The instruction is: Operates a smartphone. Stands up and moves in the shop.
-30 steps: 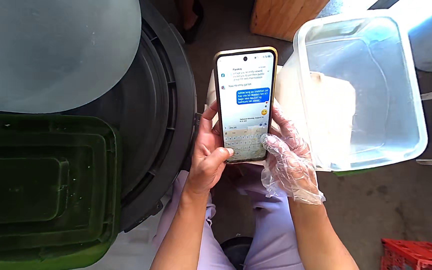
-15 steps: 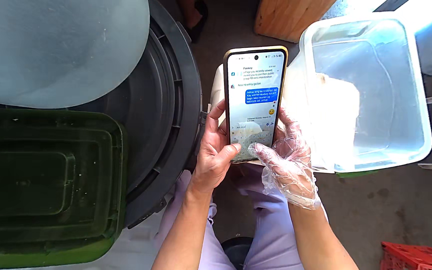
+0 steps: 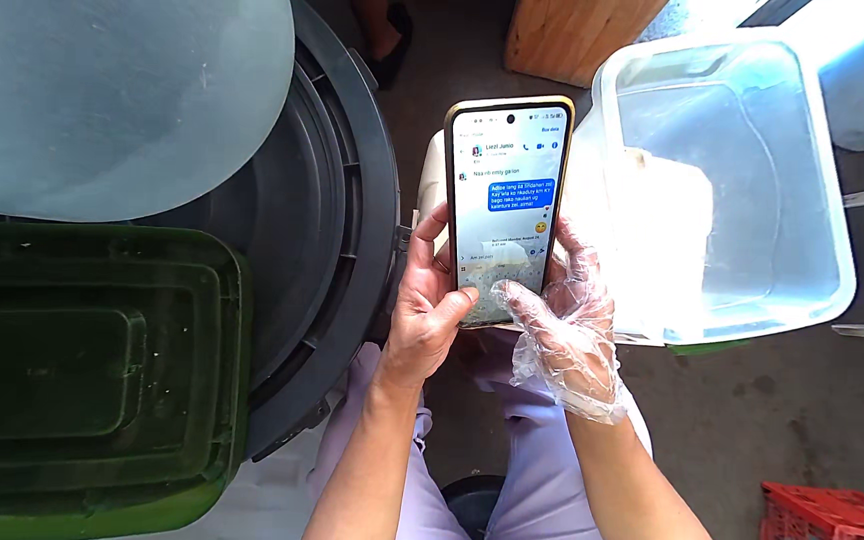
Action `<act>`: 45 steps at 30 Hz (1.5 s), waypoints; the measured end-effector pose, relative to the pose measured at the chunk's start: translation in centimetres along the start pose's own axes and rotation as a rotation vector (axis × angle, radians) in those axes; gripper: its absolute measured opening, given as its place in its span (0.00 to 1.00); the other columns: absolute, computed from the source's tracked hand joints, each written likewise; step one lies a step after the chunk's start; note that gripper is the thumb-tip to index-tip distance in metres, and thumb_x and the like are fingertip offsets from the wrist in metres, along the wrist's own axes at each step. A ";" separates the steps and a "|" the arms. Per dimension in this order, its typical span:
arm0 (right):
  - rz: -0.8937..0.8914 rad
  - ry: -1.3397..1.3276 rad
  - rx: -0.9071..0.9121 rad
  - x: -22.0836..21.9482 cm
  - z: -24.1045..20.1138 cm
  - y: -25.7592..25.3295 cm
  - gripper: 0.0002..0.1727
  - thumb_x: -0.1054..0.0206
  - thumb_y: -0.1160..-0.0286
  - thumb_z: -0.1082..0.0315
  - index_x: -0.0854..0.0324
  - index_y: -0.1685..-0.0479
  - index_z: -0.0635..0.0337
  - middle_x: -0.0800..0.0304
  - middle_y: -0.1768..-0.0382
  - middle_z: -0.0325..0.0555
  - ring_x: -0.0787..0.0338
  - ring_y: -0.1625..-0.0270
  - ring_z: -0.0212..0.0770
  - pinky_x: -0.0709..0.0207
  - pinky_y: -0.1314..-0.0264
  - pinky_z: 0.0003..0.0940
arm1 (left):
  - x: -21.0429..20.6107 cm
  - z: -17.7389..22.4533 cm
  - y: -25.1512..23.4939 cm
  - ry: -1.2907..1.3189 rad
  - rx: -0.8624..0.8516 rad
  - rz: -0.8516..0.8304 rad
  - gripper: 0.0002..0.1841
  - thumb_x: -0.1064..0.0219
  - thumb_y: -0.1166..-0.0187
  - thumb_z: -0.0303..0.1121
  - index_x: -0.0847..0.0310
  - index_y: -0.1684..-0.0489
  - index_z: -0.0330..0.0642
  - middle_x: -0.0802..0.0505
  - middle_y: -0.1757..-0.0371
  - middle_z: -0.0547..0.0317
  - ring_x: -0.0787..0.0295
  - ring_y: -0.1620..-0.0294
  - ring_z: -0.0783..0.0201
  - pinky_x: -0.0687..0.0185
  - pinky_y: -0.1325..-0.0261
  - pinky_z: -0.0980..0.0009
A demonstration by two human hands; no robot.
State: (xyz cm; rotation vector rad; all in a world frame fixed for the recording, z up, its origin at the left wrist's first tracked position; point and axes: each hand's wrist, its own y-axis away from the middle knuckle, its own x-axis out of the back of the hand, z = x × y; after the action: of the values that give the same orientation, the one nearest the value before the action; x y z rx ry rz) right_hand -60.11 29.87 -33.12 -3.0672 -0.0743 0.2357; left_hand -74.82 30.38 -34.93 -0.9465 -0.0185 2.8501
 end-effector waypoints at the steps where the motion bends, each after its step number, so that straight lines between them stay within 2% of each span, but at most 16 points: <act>1: 0.025 0.001 0.002 -0.2 0.0 0.1 0.45 0.31 0.34 0.82 0.45 0.11 0.62 0.22 0.23 0.41 0.16 0.28 0.32 0.17 0.29 0.28 | 0.0 0.0 0.0 0.005 -0.004 -0.011 0.40 0.46 0.30 0.14 0.47 0.15 0.58 0.17 0.28 0.67 0.13 0.35 0.69 0.14 0.34 0.68; 4: 0.071 0.007 0.004 -0.6 0.3 0.2 0.45 0.29 0.35 0.81 0.44 0.12 0.61 0.20 0.26 0.40 0.14 0.30 0.30 0.17 0.30 0.27 | 0.1 0.0 0.0 0.018 -0.018 -0.035 0.41 0.43 0.32 0.15 0.46 0.15 0.58 0.17 0.28 0.68 0.14 0.33 0.70 0.15 0.33 0.69; 10: 0.134 0.020 0.021 -1.2 0.6 0.5 0.45 0.26 0.36 0.78 0.42 0.13 0.59 0.18 0.27 0.38 0.15 0.30 0.30 0.18 0.29 0.27 | 0.1 -0.1 0.1 0.000 -0.013 -0.039 0.41 0.42 0.33 0.16 0.45 0.16 0.61 0.17 0.28 0.69 0.14 0.33 0.71 0.15 0.34 0.70; 13: 0.105 0.010 0.000 -1.0 0.4 0.3 0.46 0.25 0.38 0.77 0.42 0.13 0.59 0.16 0.29 0.39 0.14 0.31 0.31 0.16 0.30 0.29 | 0.2 -0.1 0.1 0.019 0.000 -0.019 0.41 0.38 0.33 0.17 0.43 0.16 0.62 0.15 0.29 0.69 0.13 0.34 0.69 0.13 0.34 0.67; 16: 0.035 -0.013 0.007 -0.6 0.3 0.0 0.42 0.32 0.31 0.78 0.44 0.12 0.62 0.19 0.25 0.39 0.15 0.30 0.29 0.18 0.29 0.27 | 0.5 0.0 0.0 0.051 -0.007 -0.001 0.41 0.36 0.33 0.18 0.41 0.17 0.63 0.14 0.29 0.69 0.13 0.33 0.68 0.14 0.32 0.65; 19: 0.023 -0.071 -0.004 -0.3 0.4 0.0 0.36 0.41 0.26 0.81 0.39 0.12 0.59 0.18 0.26 0.36 0.14 0.32 0.28 0.18 0.30 0.27 | 0.5 -0.1 0.1 0.069 -0.011 0.003 0.41 0.35 0.34 0.20 0.41 0.18 0.64 0.15 0.29 0.70 0.13 0.33 0.68 0.14 0.33 0.65; 24: 0.056 -0.051 -0.024 -0.2 0.4 -0.2 0.35 0.44 0.26 0.83 0.38 0.14 0.60 0.18 0.26 0.36 0.13 0.34 0.28 0.17 0.32 0.26 | 0.4 -0.1 0.0 0.077 0.001 -0.014 0.41 0.37 0.34 0.19 0.43 0.17 0.63 0.15 0.30 0.69 0.13 0.34 0.68 0.14 0.33 0.65; 26: 0.052 -0.058 -0.021 -0.2 0.5 -0.2 0.35 0.43 0.26 0.83 0.38 0.14 0.60 0.17 0.28 0.35 0.12 0.34 0.27 0.17 0.32 0.26 | 0.4 -0.1 0.0 0.072 0.001 -0.015 0.41 0.36 0.34 0.20 0.44 0.17 0.62 0.15 0.30 0.68 0.13 0.34 0.69 0.13 0.35 0.66; 29: 0.006 -0.121 -0.063 0.1 0.5 -0.3 0.37 0.44 0.25 0.82 0.40 0.12 0.55 0.17 0.27 0.35 0.13 0.33 0.29 0.17 0.32 0.27 | 0.4 -0.1 0.0 0.063 -0.003 -0.016 0.41 0.37 0.33 0.20 0.45 0.17 0.62 0.15 0.30 0.68 0.13 0.35 0.69 0.13 0.35 0.67; 32: -0.029 -0.127 -0.057 0.3 0.7 -0.3 0.39 0.41 0.29 0.82 0.41 0.11 0.56 0.18 0.26 0.36 0.14 0.31 0.31 0.17 0.30 0.29 | 0.4 -0.1 0.0 0.050 -0.001 -0.010 0.42 0.38 0.34 0.20 0.47 0.16 0.61 0.16 0.29 0.68 0.13 0.35 0.69 0.13 0.36 0.67; 34: -0.054 -0.109 -0.045 0.4 0.7 -0.3 0.41 0.40 0.31 0.82 0.42 0.11 0.56 0.20 0.24 0.36 0.15 0.29 0.31 0.18 0.29 0.29 | 0.4 0.0 0.0 0.054 0.001 -0.007 0.42 0.39 0.34 0.20 0.47 0.16 0.61 0.16 0.29 0.68 0.13 0.35 0.69 0.13 0.36 0.67; 37: -0.116 -0.039 -0.056 0.7 0.3 -0.3 0.45 0.39 0.33 0.82 0.49 0.08 0.59 0.30 0.17 0.39 0.22 0.22 0.31 0.21 0.25 0.28 | 0.5 0.1 0.0 0.062 -0.001 0.000 0.42 0.39 0.34 0.20 0.47 0.16 0.61 0.17 0.29 0.68 0.13 0.35 0.69 0.13 0.36 0.67; 39: -0.140 -0.024 -0.059 0.7 0.1 -0.3 0.47 0.38 0.33 0.82 0.52 0.06 0.58 0.31 0.16 0.40 0.23 0.21 0.31 0.22 0.23 0.29 | 0.5 0.1 0.0 0.062 0.000 0.001 0.42 0.39 0.34 0.20 0.48 0.15 0.61 0.17 0.29 0.68 0.13 0.35 0.69 0.13 0.37 0.67; 42: -0.133 -0.001 -0.067 0.5 -0.1 0.0 0.49 0.38 0.33 0.82 0.56 0.05 0.58 0.31 0.15 0.41 0.23 0.21 0.31 0.23 0.22 0.29 | 0.4 0.2 0.0 0.058 -0.006 -0.007 0.44 0.42 0.37 0.17 0.49 0.15 0.59 0.17 0.29 0.67 0.13 0.36 0.69 0.13 0.37 0.68; 45: -0.077 0.058 -0.057 0.1 -0.2 0.3 0.49 0.34 0.33 0.80 0.54 0.06 0.59 0.29 0.17 0.41 0.21 0.23 0.30 0.22 0.23 0.27 | 0.3 0.1 0.0 0.047 -0.016 -0.015 0.44 0.42 0.37 0.17 0.50 0.15 0.58 0.17 0.29 0.66 0.13 0.36 0.70 0.13 0.37 0.68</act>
State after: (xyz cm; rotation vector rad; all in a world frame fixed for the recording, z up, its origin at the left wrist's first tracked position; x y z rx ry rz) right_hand -60.03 29.59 -32.99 -3.1175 -0.1990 0.1426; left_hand -75.12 30.46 -35.01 -1.0116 -0.0440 2.8172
